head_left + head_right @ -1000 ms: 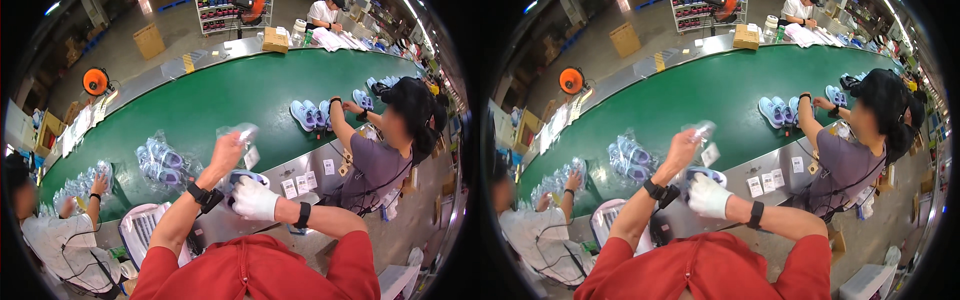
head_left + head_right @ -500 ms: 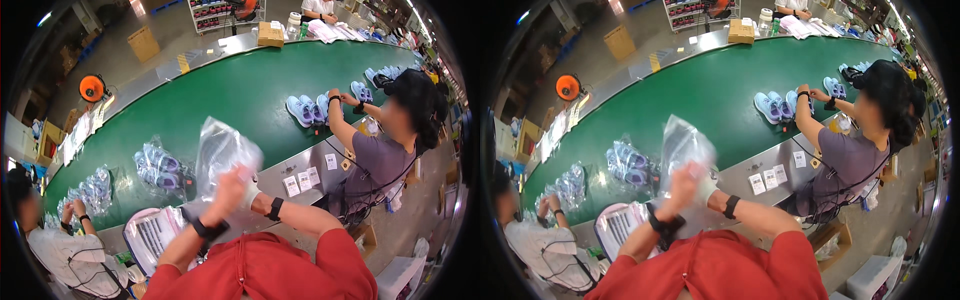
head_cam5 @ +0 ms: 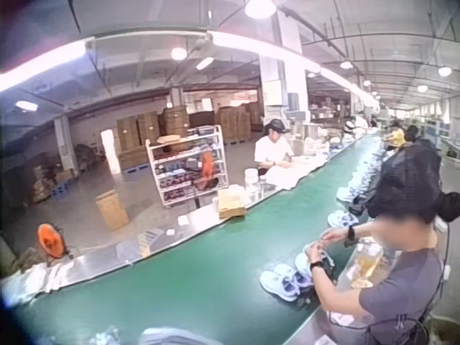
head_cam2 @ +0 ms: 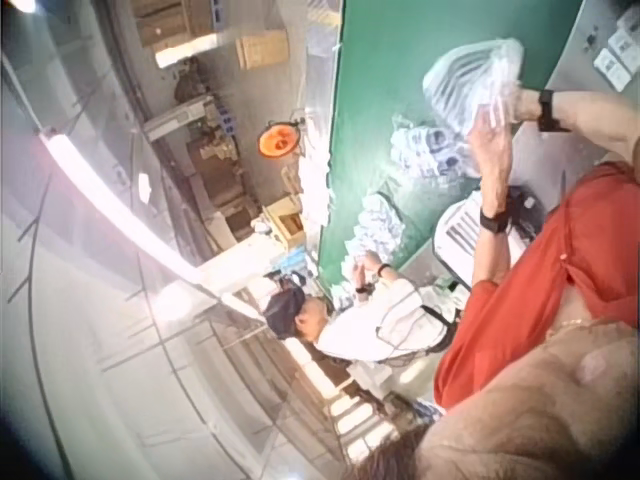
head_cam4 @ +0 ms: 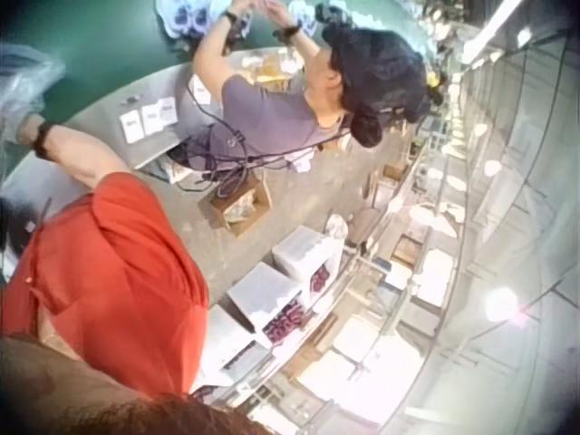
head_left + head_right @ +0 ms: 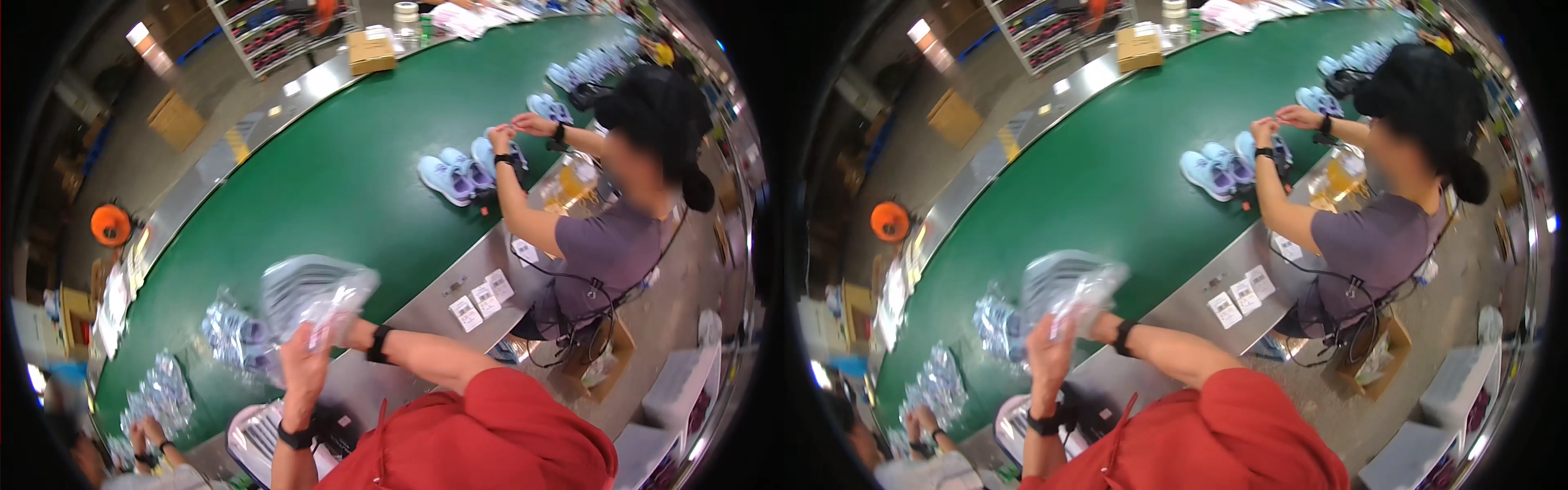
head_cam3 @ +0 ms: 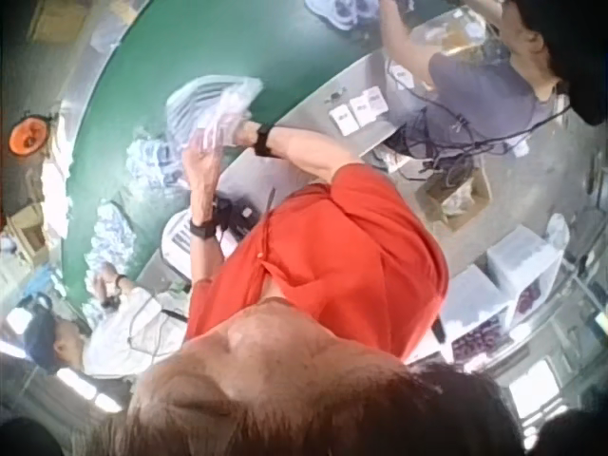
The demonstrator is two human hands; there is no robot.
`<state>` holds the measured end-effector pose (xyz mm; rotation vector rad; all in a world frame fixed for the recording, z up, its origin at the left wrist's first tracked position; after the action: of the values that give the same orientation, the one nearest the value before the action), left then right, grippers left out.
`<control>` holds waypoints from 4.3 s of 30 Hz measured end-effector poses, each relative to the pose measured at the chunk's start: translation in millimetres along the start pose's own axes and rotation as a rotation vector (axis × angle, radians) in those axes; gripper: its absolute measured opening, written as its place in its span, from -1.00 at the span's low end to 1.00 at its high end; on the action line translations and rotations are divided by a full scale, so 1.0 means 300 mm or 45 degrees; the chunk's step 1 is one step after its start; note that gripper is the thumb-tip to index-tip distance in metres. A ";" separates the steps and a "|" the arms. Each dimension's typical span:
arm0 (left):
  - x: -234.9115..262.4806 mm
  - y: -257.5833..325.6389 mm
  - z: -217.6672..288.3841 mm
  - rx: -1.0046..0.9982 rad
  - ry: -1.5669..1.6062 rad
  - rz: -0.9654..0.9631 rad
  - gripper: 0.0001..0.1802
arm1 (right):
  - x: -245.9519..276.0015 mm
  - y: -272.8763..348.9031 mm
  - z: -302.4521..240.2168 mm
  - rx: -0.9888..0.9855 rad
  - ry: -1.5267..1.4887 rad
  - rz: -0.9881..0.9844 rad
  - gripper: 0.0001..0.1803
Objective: The person picks up pairs of light blue sneakers from a green conveyor belt and places them into clear plastic bags. They then seal the bags and move them to a nearby pile. The person briefly walks to a storage area to retrieve a white bin before returning to the conveyor belt to continue packaging shoes.
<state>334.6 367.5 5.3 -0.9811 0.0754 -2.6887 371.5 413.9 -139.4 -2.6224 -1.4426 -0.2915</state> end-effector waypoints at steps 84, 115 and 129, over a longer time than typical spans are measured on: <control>-0.111 -0.124 -0.320 0.305 1.063 0.408 -0.72 | 0.668 0.342 -0.049 -0.460 -0.645 0.142 -0.65; -0.039 -0.052 -0.078 -0.020 0.336 0.232 -0.94 | 0.014 0.270 -0.301 -0.123 1.367 -0.115 -0.88; -0.101 0.053 -0.020 0.041 0.116 -0.100 -0.89 | 0.260 0.178 -0.231 -0.225 0.486 0.014 -0.74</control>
<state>356.7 360.5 -20.5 -0.8691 0.0121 -2.7967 450.2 434.8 -55.2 -2.5150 -1.3222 -0.8998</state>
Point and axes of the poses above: each hand's wrist, its own y-axis away from the middle knuckle, its own x-axis out of the back of the hand, z = x × y, the point moved 6 cm from there along -y, towards the middle knuckle, and after that the axes turned 11 degrees about -x, right-handed, at the moved point
